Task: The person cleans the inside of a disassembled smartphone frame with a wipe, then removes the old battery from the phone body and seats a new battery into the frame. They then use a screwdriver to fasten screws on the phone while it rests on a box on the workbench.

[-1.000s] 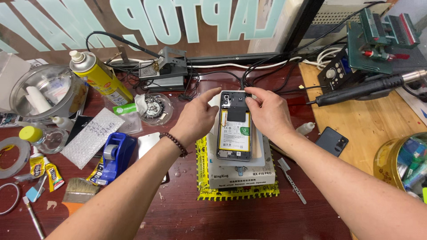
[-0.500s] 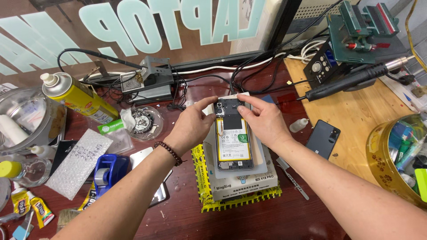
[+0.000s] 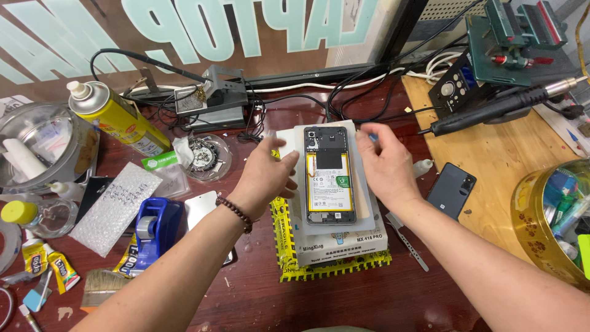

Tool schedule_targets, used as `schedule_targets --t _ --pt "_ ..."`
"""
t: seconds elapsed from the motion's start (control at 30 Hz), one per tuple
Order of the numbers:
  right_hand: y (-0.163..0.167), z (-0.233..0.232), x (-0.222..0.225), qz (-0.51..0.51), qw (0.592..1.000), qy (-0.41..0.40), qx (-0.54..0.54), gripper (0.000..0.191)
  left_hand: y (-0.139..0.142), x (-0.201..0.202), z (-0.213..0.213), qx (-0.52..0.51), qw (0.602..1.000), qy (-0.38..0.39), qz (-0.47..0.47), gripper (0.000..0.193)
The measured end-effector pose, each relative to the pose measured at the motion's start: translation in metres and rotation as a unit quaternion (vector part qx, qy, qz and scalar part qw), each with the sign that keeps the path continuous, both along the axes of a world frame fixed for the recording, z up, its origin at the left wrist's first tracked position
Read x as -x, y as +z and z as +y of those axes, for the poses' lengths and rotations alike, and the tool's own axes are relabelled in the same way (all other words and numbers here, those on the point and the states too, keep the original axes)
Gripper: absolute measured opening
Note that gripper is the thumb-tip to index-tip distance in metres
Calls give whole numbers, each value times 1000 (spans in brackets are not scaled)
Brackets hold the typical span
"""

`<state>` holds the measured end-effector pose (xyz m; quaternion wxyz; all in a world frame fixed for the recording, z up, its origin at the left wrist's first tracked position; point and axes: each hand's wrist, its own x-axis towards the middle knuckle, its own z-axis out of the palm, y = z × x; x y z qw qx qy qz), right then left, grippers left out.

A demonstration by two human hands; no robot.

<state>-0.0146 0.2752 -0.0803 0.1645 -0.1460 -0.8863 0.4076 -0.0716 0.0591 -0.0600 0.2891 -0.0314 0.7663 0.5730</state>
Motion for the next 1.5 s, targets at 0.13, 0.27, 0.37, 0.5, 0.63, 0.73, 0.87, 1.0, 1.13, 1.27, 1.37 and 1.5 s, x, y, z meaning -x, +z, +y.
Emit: schedule_targets --t 0.13,0.27,0.37,0.5,0.63,0.73,0.87,1.0,1.13,1.27,1.37,1.5 --pt "0 13 -28 -196 948 3 252 34 0 -28 -20 -106 979 -29 -170 26" --pt "-4 13 -42 -193 931 47 306 20 -2 -38 -21 -131 973 -25 -190 18" --pt "-9 13 -42 -178 935 47 302 18 -2 -40 -16 -119 981 -22 -150 17" --pt "-14 14 -41 -115 959 48 255 15 -1 -45 -11 -114 985 -5 -128 16" --pt "-7 15 -26 -95 964 46 243 16 3 -42 -1 -111 987 12 -115 19" --pt "7 13 -21 -115 974 33 190 23 8 -41 7 -86 991 19 -100 22" --pt "26 19 -40 -140 988 27 56 30 11 -49 0 -88 988 25 -123 22" --pt "21 14 -59 -149 973 110 139 30 6 -56 -6 -145 974 42 -166 23" --pt "11 14 -63 -179 954 130 202 23 -1 -56 -4 -139 977 47 -152 17" --pt "11 16 -61 -224 931 119 262 22 -4 -55 -2 -122 981 36 -147 12" --pt "13 12 -59 -245 925 113 268 23 -6 -52 -1 -125 980 30 -150 13" --pt "17 12 -59 -258 928 102 247 22 -12 -50 1 -124 981 30 -143 12"
